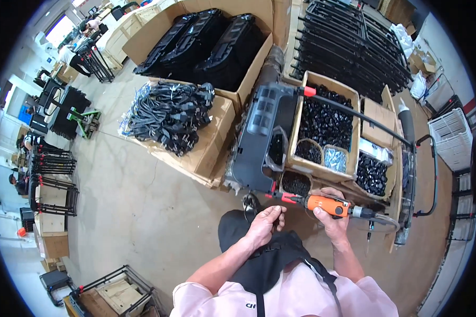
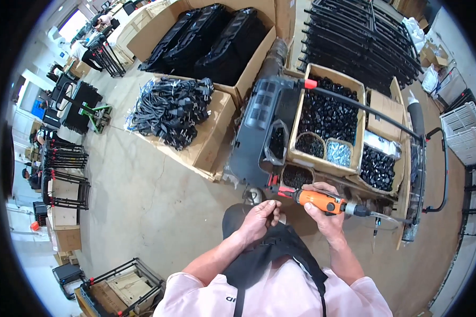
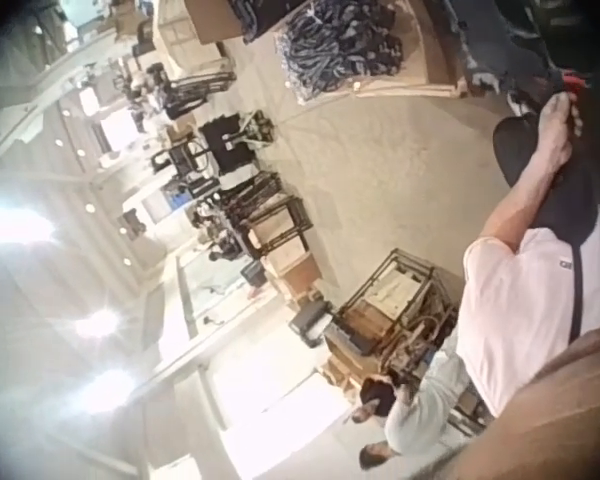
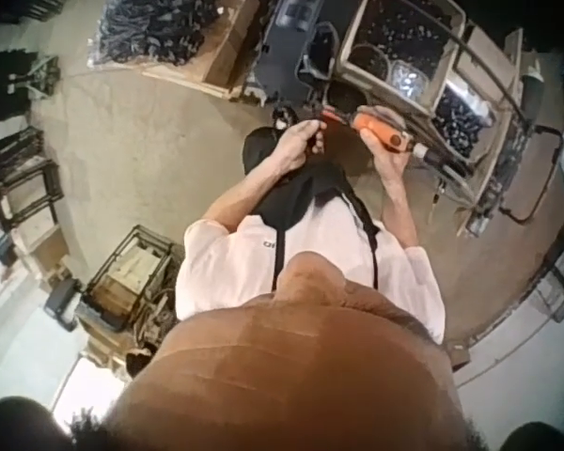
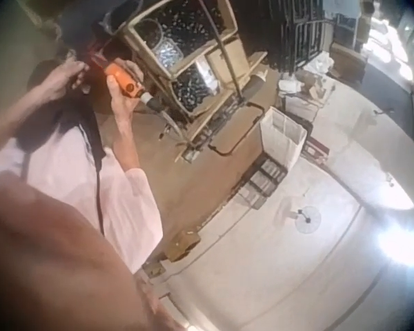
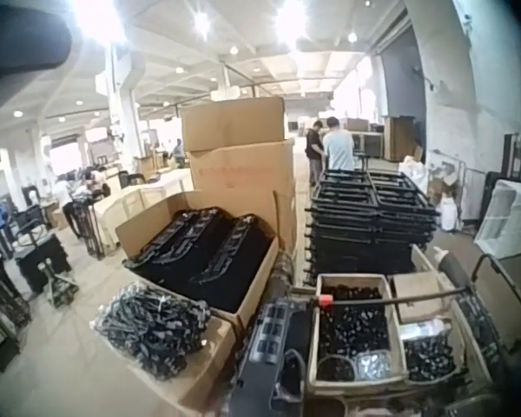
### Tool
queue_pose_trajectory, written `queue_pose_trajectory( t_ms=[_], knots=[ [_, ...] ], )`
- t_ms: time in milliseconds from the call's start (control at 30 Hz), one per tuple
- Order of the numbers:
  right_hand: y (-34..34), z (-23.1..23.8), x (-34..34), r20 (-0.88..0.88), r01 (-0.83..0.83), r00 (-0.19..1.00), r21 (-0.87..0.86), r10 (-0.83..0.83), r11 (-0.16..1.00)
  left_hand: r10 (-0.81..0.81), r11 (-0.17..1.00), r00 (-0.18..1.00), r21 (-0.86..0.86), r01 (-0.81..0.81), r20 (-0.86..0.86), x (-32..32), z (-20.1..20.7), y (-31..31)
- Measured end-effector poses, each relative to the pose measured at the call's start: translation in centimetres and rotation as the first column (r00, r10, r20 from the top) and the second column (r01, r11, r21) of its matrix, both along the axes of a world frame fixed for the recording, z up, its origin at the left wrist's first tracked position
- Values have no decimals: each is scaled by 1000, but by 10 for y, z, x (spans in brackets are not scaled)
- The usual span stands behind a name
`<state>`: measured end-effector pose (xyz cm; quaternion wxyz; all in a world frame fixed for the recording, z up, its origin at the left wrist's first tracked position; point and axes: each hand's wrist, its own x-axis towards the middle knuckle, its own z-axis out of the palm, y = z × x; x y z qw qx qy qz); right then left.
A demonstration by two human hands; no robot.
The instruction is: Assembling the plastic housing and internal components of a handheld leaf blower using power tools and fasteners.
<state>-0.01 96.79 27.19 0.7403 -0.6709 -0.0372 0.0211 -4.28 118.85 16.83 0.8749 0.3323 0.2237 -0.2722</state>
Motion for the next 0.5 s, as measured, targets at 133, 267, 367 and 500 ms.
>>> queue_pose_trajectory(
  t_ms=[133,267,367,500],
  knots=[
    [-13,-18,-24,-8,-73,997,57,74,996,116,991,993,75,-114,-23,-29,8,-8],
    [-12,-30,-35,-8,-108,994,123,110,986,155,986,985,70,-151,-71,-38,6,-4],
    [-9,-27,-37,-13,-122,992,126,124,984,166,986,984,34,-164,-58,-39,2,-5],
    [-1,-25,-36,37,-162,986,50,161,985,179,976,973,-100,-194,-144,-33,-8,5]
  ],
)
